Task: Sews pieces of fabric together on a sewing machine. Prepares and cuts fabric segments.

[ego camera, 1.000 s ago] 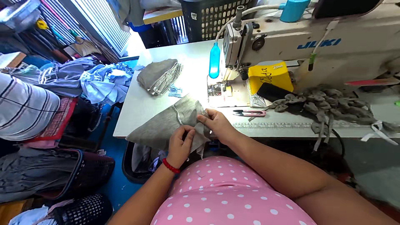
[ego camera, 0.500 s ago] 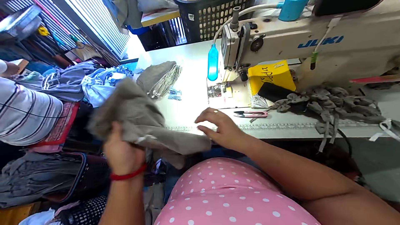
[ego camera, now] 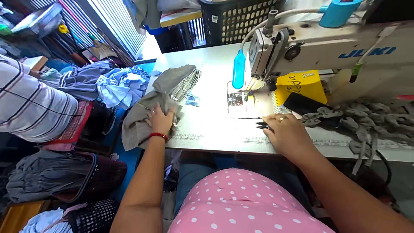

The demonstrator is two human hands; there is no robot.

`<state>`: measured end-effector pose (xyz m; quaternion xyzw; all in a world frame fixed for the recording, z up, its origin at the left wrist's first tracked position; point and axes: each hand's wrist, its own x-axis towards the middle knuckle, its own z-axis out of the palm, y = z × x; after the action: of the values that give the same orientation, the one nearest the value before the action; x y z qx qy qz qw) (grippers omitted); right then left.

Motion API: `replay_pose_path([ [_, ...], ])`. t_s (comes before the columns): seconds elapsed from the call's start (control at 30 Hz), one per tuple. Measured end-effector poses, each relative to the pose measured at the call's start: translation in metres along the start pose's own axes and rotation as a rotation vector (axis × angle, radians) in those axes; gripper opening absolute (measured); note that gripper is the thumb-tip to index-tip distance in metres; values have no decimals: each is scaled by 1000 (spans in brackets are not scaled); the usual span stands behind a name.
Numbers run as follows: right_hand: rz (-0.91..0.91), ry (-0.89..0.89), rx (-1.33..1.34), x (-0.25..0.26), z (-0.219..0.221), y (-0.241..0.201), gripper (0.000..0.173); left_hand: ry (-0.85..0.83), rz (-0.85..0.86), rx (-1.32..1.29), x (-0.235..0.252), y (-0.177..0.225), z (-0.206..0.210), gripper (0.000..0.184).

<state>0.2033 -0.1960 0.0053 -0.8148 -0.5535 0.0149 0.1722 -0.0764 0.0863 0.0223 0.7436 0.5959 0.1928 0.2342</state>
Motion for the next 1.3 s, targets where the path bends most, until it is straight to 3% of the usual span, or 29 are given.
replay_pose_path([
  [0.07, -70, 61, -57, -5, 11, 8, 24, 111, 95, 46, -3, 4, 8, 77],
  [0.17, -163, 163, -117, -11, 20, 15, 26, 283, 402, 40, 11, 28, 5, 47],
  [0.27, -185, 234, -145, -10, 24, 17, 24, 174, 536, 86, 44, 60, 9, 32],
  [0.43, -145, 299, -83, -9, 26, 20, 27, -115, 371, 290, 87, 107, 28, 40],
  [0.57, -139, 321, -29, -9, 26, 23, 28, -115, 304, 375, 93, 118, 30, 31],
  [0.63, -155, 321, -16, -8, 26, 23, 27, -101, 255, 265, 97, 116, 25, 30],
  [0.87, -167, 338, 2, -7, 27, 23, 27, -89, 59, -512, 120, 82, 23, 27],
  [1.0, -112, 373, 49, -9, 26, 23, 30, 131, 53, -665, 121, 78, 19, 33],
  [1.07, -100, 387, 99, -11, 24, 20, 36, 249, 101, -780, 111, 82, 8, 35],
  [1.13, -91, 335, 269, -14, 17, 8, 49, 246, 178, -1012, 79, 94, -9, 27],
  [1.23, -56, 188, 744, -9, 0, -31, 56, -1, 270, -1169, -8, 109, -20, 13],
  [1.3, -54, 118, 1072, 3, -6, -56, 63, -215, 275, -1144, -65, 107, -4, 18],
])
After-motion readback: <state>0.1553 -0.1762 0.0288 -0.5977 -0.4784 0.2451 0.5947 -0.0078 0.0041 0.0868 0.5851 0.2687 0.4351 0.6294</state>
